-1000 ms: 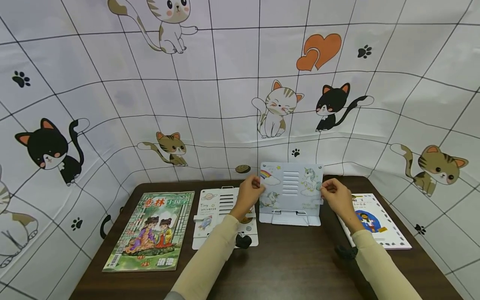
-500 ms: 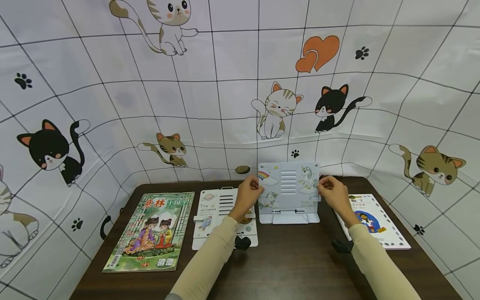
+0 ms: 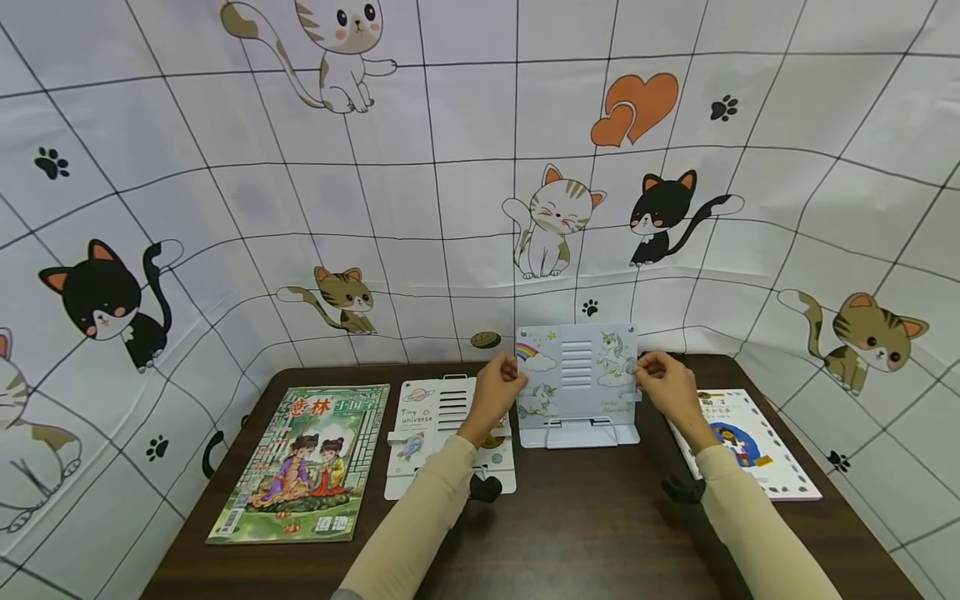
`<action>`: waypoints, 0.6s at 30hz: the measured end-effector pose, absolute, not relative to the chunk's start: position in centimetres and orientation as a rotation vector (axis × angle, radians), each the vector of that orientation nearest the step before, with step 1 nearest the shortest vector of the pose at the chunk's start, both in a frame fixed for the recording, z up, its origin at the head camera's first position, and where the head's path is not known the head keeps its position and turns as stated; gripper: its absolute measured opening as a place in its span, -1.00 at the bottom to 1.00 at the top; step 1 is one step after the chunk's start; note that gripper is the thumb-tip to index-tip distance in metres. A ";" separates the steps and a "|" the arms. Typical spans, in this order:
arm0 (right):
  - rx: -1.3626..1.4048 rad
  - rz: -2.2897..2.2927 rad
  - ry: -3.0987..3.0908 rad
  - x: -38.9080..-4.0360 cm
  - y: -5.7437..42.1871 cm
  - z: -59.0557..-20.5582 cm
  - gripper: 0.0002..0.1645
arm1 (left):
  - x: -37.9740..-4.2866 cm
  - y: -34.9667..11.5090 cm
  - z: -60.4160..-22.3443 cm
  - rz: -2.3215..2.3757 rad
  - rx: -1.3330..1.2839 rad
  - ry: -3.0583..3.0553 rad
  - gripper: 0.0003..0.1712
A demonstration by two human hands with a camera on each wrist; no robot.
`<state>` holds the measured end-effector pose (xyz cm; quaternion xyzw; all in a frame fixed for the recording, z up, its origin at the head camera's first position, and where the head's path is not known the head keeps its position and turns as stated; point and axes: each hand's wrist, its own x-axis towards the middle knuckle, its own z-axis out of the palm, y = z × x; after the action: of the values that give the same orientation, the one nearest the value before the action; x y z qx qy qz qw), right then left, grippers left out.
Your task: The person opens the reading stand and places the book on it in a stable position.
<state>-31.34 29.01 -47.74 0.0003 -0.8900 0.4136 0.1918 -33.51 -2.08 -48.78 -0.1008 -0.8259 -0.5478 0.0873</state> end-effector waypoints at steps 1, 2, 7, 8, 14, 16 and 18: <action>0.006 1.151 -2.495 -31.2 29.1 -47.7 -0.78 | -33.3 -2.1 -48.7 -1.618 -0.286 -2.444 -0.77; 0.010 1.140 -2.489 -31.0 29.3 -47.7 -0.78 | -33.2 -2.0 -48.6 -1.610 -0.269 -2.417 -0.76; 0.022 1.015 -2.477 -29.6 31.5 -47.9 -0.80 | -31.9 -1.2 -47.9 -1.516 -0.204 -2.254 -0.85; 0.017 0.989 -2.483 -29.2 32.2 -47.9 -0.80 | -31.6 -0.8 -47.7 -1.510 -0.224 -2.234 -0.89; -0.069 0.892 -2.579 -26.5 36.0 -47.7 -0.78 | -28.8 2.7 -47.1 -1.546 -0.428 -2.297 -0.93; -0.093 0.868 -2.629 -25.7 37.1 -47.8 -0.75 | -27.8 4.1 -47.3 -1.575 -0.466 -2.345 -0.90; -0.121 0.852 -2.677 -25.1 38.1 -47.8 -0.72 | -27.0 5.5 -47.6 -1.616 -0.497 -2.392 -0.89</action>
<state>-25.05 38.12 -47.83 -0.0423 -0.9391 0.2989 0.1643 -26.96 5.53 -47.60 -0.1687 -0.8120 -0.5485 0.1063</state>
